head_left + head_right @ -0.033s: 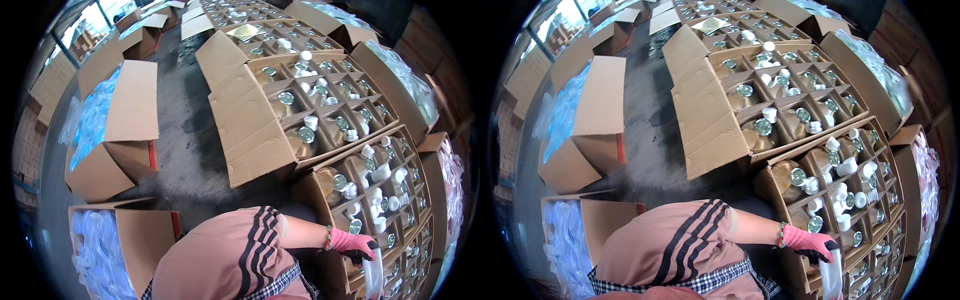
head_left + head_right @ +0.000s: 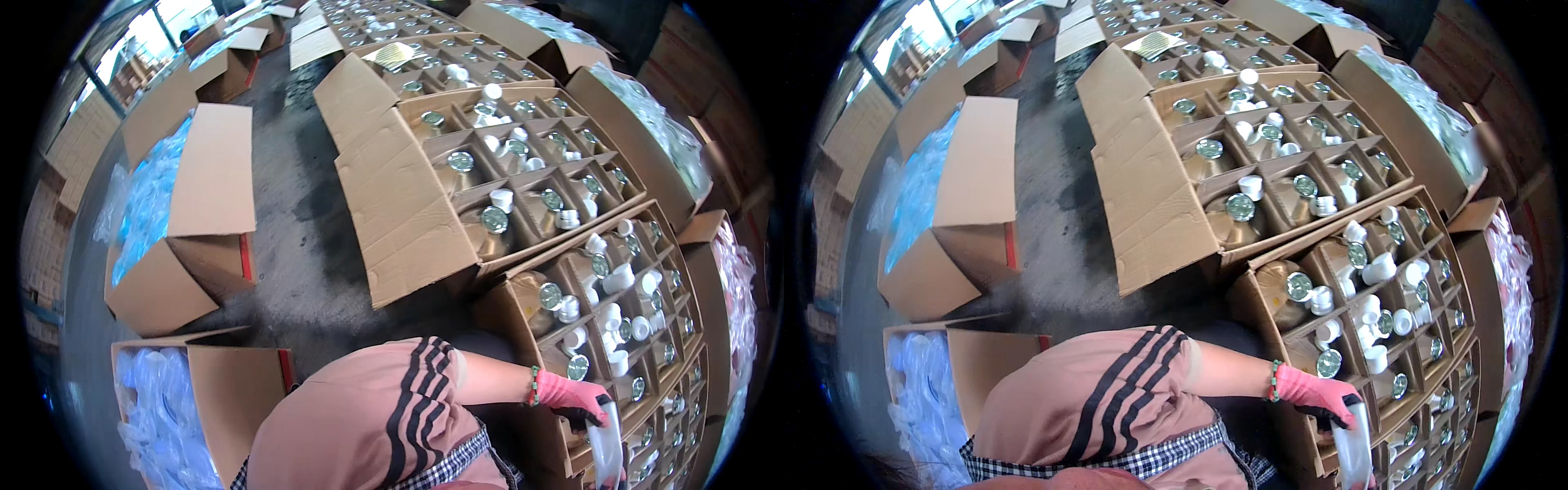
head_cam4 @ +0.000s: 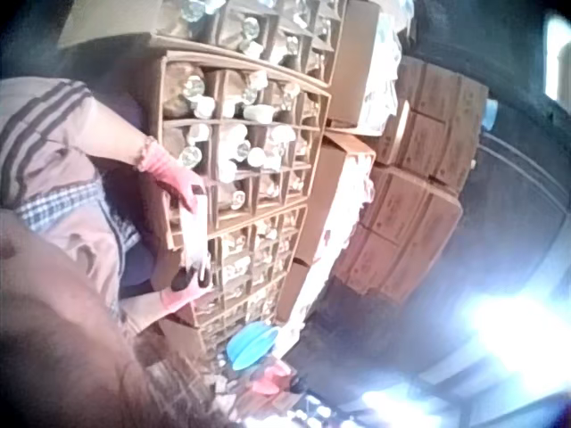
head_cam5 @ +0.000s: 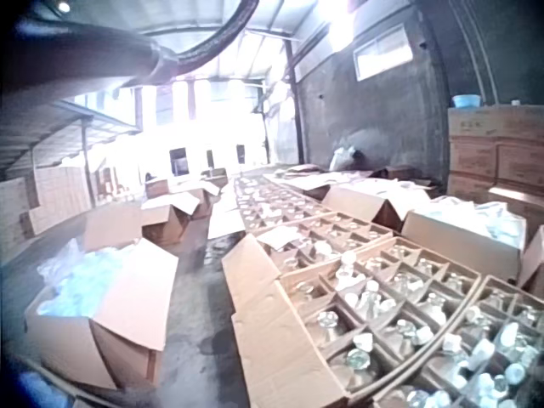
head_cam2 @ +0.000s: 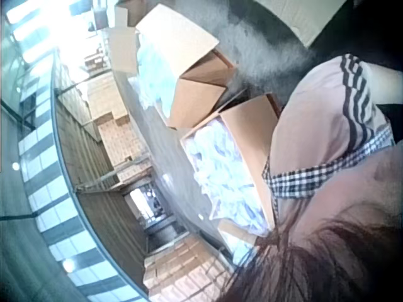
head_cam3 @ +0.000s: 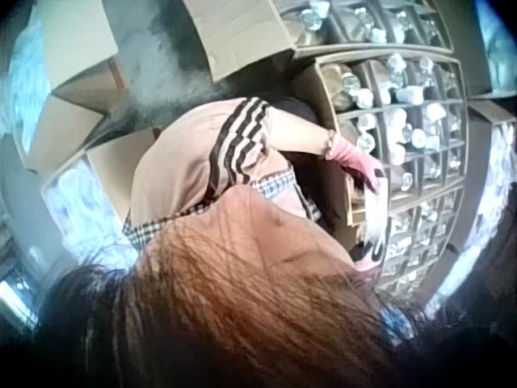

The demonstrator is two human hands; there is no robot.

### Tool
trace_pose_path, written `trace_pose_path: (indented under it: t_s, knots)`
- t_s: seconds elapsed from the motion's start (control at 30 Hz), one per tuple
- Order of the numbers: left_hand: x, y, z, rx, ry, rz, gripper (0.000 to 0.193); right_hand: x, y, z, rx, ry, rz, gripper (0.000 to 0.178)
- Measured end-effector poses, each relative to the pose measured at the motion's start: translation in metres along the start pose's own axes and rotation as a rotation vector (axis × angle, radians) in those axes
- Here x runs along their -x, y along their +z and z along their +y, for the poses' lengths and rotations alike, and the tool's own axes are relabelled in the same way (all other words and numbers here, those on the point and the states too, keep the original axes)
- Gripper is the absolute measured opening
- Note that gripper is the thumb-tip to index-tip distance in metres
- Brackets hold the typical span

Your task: The person sits on the floor and applies round gold stickers to the lids of glass jars arranged in cardboard boxes. They peel stickers from a sheet and press them onto the jar tops one by one.

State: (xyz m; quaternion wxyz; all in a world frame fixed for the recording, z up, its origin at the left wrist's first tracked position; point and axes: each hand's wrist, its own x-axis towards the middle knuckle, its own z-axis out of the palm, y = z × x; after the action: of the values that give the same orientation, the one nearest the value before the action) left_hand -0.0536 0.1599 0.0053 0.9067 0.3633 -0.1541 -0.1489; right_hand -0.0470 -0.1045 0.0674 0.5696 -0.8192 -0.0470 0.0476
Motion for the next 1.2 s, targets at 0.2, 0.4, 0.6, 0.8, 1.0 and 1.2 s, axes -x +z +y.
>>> trace_pose_path:
  t_s: [0.2, 0.4, 0.6, 0.8, 1.0, 1.2]
  knots:
    - [0.008, 0.014, 0.0, -0.2, -0.064, 0.099, 0.029, -0.031, -0.049, 0.075, -0.065, 0.074, -0.047, 0.046]
    - [0.0, 0.007, -0.003, -0.144, 0.054, 0.319, 0.033, 0.009, 0.013, -0.038, -0.114, -0.072, 0.324, 0.029]
    - [-0.01, 0.0, -0.002, -0.114, 0.31, 0.617, 0.033, -0.036, 0.081, 0.017, -0.233, -0.223, 0.101, 0.027]
    - [0.001, -0.02, 0.011, -0.282, 0.678, 0.87, 0.025, -0.025, 0.13, 0.033, 0.27, -0.536, -0.278, 0.04]
    - [0.069, 0.009, 0.043, -0.73, 0.705, 1.228, 0.026, -0.012, 0.124, 0.007, 0.609, -0.767, -0.457, 0.063]
    - [0.328, 0.149, 0.17, -1.601, 0.195, 1.966, 0.032, -0.019, 0.117, 0.012, 0.581, -0.786, -0.491, 0.054]
